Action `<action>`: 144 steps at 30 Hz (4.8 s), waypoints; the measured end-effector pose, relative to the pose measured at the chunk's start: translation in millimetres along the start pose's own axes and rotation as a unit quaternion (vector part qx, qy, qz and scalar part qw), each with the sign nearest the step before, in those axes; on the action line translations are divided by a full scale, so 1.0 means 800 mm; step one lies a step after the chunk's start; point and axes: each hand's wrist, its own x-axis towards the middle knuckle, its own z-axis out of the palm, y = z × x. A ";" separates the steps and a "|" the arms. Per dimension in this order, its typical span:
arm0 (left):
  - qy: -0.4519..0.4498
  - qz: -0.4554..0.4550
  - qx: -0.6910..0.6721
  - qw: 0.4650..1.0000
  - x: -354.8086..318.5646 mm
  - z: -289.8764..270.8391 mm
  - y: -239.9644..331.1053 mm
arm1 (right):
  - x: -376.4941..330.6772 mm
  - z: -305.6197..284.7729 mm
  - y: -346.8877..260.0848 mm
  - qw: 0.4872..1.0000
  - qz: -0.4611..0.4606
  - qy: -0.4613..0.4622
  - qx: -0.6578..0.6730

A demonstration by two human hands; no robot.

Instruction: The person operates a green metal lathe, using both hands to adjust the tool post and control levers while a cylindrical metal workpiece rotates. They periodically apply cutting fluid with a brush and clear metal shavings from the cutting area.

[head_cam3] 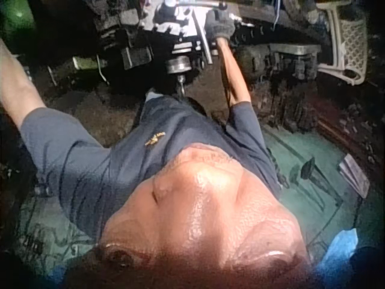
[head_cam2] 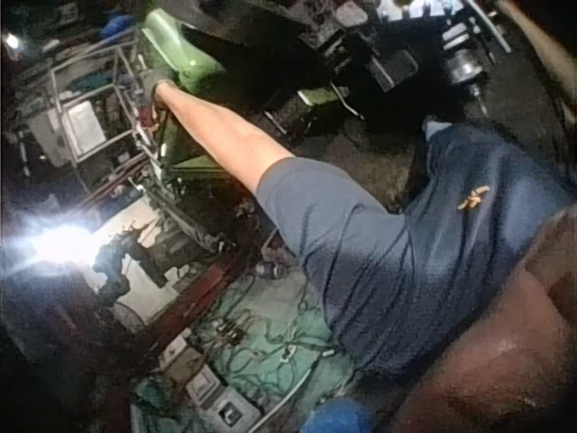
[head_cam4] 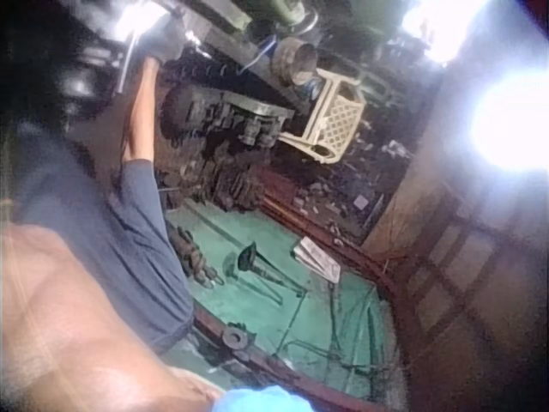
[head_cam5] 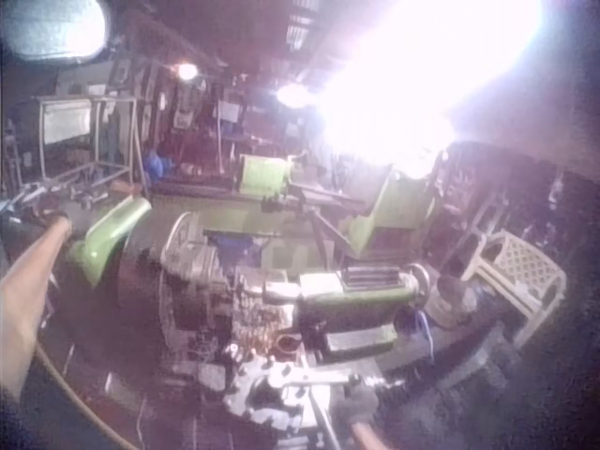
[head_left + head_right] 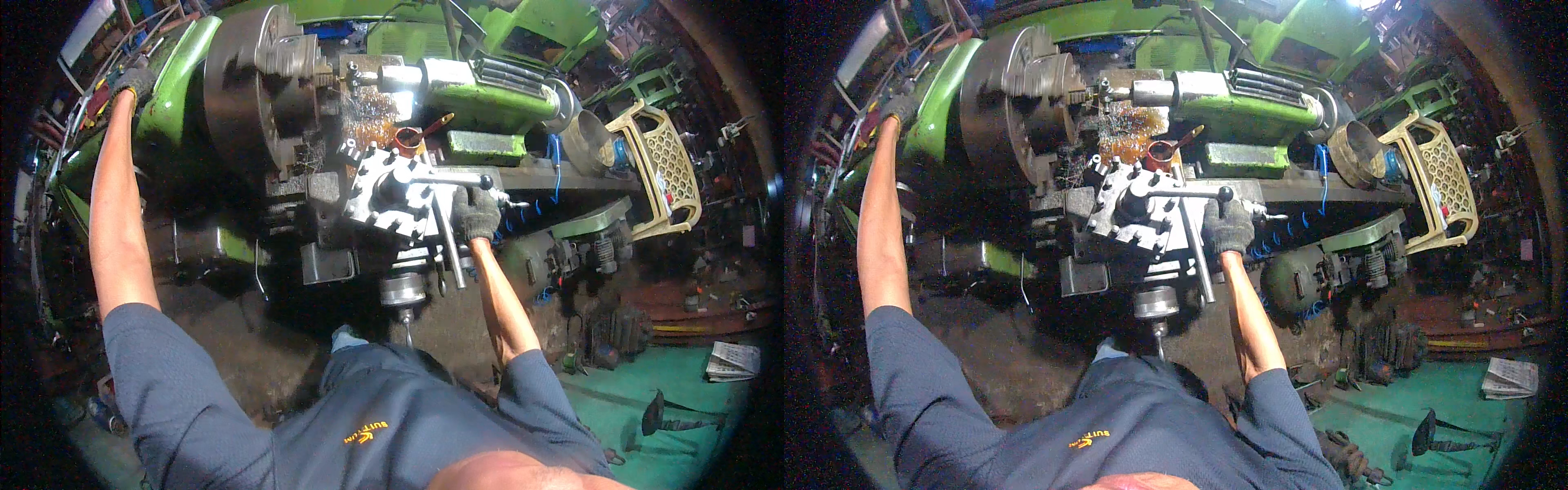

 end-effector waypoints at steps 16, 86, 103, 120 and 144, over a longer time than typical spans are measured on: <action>0.013 -0.026 0.013 0.999 0.005 -0.007 -0.013 | 0.001 0.011 0.000 0.999 -0.027 0.040 0.008; 0.007 0.026 0.095 0.995 0.016 0.010 -0.022 | 0.000 -0.004 -0.008 0.999 -0.015 0.010 0.037; -0.037 0.012 0.038 0.999 -0.024 -0.005 0.039 | -0.006 -0.023 -0.007 0.999 0.021 0.018 0.031; -0.055 0.041 0.083 0.994 -0.003 -0.014 -0.004 | -0.005 -0.040 -0.021 0.997 -0.036 0.039 0.057; 0.179 0.036 -0.218 0.959 -0.095 -0.035 -0.028 | 0.000 -0.034 -0.014 0.995 -0.045 -0.005 0.092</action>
